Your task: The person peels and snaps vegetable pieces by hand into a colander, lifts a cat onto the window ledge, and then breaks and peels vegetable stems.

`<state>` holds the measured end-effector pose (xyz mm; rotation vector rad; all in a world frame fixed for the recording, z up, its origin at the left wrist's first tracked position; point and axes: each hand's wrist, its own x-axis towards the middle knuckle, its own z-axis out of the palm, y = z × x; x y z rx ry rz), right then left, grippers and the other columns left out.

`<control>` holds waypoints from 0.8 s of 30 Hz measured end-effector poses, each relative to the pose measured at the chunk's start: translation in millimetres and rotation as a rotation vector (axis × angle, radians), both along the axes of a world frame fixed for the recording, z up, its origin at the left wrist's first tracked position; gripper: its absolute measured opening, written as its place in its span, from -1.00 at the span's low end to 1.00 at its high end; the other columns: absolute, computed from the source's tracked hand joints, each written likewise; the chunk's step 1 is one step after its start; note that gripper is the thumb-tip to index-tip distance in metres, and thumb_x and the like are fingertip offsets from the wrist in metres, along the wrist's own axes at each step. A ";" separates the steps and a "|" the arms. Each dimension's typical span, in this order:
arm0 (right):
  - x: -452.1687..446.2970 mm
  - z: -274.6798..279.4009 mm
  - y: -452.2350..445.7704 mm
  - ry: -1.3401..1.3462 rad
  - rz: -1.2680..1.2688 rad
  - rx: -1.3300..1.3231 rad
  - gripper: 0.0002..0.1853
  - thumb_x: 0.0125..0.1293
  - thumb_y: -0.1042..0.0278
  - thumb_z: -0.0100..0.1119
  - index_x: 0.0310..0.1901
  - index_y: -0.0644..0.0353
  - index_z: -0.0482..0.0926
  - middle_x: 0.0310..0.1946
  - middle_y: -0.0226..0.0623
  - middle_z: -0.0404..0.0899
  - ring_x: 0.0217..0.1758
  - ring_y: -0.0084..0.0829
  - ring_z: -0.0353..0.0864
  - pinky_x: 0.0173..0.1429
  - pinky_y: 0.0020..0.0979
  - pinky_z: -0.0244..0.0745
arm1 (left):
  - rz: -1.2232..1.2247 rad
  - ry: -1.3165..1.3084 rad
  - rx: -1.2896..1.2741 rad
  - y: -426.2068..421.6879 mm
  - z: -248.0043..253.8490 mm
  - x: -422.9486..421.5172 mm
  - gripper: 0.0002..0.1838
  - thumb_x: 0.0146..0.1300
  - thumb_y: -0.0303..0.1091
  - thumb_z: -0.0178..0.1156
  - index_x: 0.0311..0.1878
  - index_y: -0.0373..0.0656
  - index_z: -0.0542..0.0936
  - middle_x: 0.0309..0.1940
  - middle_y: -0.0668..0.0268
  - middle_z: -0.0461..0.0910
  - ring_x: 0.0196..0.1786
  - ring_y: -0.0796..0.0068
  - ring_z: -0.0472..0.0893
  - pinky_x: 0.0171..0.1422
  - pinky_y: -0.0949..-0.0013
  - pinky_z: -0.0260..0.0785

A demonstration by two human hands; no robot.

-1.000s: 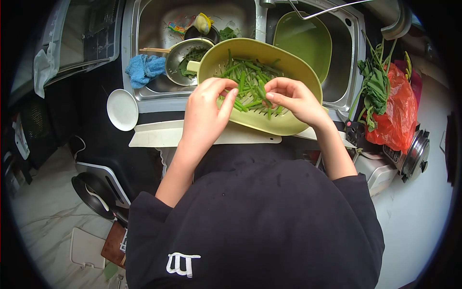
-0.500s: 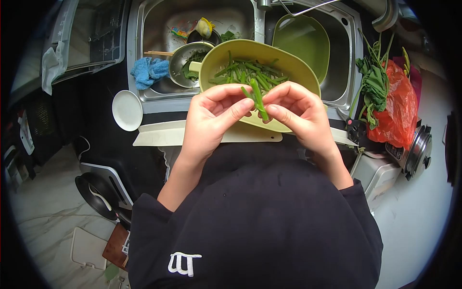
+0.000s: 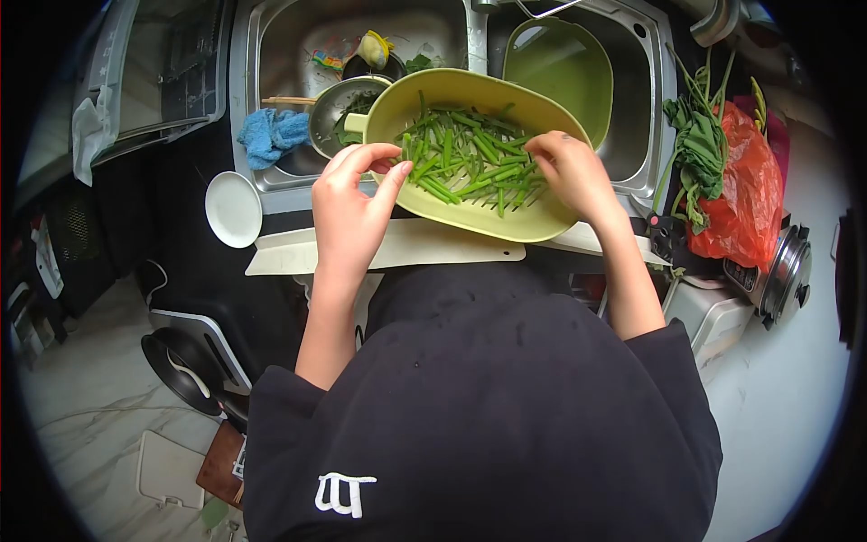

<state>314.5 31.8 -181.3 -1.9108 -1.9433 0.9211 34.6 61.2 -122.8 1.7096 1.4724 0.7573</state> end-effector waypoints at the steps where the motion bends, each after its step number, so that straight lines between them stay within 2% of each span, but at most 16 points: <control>1: -4.0 -7.2 2.5 -0.005 0.059 -0.019 -0.83 0.23 0.44 0.10 -0.20 0.23 0.63 -0.29 -0.15 0.63 -0.16 -0.15 0.62 -0.03 -0.21 0.50 | -0.023 0.043 -0.005 0.4 -0.7 0.9 -0.81 0.09 -0.48 0.34 -0.23 -0.33 0.63 -0.37 0.24 0.63 -0.30 0.47 0.61 -0.13 0.44 0.41; 6: -23.4 -19.0 13.2 -0.041 0.197 -0.154 -0.86 0.21 0.42 0.11 -0.26 0.18 0.65 -0.29 -0.17 0.64 -0.15 -0.14 0.62 -0.04 -0.19 0.50 | -0.047 0.062 -0.088 0.5 0.2 1.4 -0.83 0.10 -0.47 0.36 -0.28 -0.35 0.62 -0.35 0.28 0.64 -0.29 0.52 0.60 -0.10 0.47 0.41; 9: -28.6 -10.5 17.6 0.016 0.185 -0.143 -0.88 0.18 0.45 0.16 -0.26 0.24 0.63 -0.31 -0.14 0.63 -0.23 -0.13 0.63 -0.10 -0.24 0.50 | -0.002 -0.078 -0.212 -0.6 -4.1 -2.4 -0.84 0.16 -0.46 0.33 -0.27 -0.34 0.60 -0.31 0.26 0.65 -0.23 0.52 0.62 -0.06 0.49 0.43; 11: -28.5 -3.9 20.7 0.069 0.134 -0.179 -0.88 0.18 0.45 0.18 -0.26 0.24 0.63 -0.32 -0.15 0.63 -0.23 -0.14 0.63 -0.10 -0.25 0.50 | 0.078 -0.437 -0.431 -0.2 -7.7 -3.9 -0.85 0.23 -0.49 0.27 -0.20 -0.34 0.55 -0.28 0.22 0.65 -0.16 0.49 0.65 -0.01 0.50 0.47; 12: -28.4 -2.3 21.1 0.123 0.080 -0.211 -0.88 0.17 0.45 0.19 -0.27 0.24 0.63 -0.33 -0.16 0.63 -0.24 -0.16 0.64 -0.11 -0.25 0.50 | 0.079 -0.439 -0.432 0.4 -9.0 -3.6 -0.85 0.23 -0.49 0.27 -0.20 -0.34 0.55 -0.28 0.22 0.65 -0.16 0.49 0.65 -0.01 0.50 0.47; 14: -25.8 -6.7 18.6 0.103 0.119 -0.222 -0.88 0.16 0.45 0.20 -0.27 0.24 0.63 -0.33 -0.16 0.64 -0.24 -0.18 0.64 -0.11 -0.25 0.50 | 0.071 -0.645 -0.507 1.6 -10.7 -2.2 -0.84 0.27 -0.52 0.22 -0.13 -0.34 0.49 -0.25 0.18 0.64 -0.12 0.46 0.66 0.01 0.48 0.50; 19: -23.7 -16.8 10.6 -0.015 0.233 -0.271 -0.88 0.14 0.41 0.19 -0.28 0.17 0.64 -0.33 -0.23 0.65 -0.19 -0.21 0.63 -0.08 -0.23 0.51 | 0.033 -0.633 -0.510 1.4 -7.2 -0.6 -0.81 0.25 -0.56 0.22 -0.11 -0.32 0.47 -0.19 0.16 0.63 -0.08 0.45 0.65 0.03 0.46 0.50; 24: -18.7 -13.7 14.1 -0.021 0.115 -0.218 -0.87 0.16 0.37 0.18 -0.27 0.16 0.65 -0.32 -0.23 0.65 -0.19 -0.20 0.63 -0.09 -0.22 0.50 | 0.057 -0.650 -0.512 1.5 -7.9 -8.1 -0.75 0.22 -0.59 0.23 -0.05 -0.31 0.45 -0.17 0.15 0.63 -0.06 0.44 0.64 0.07 0.45 0.49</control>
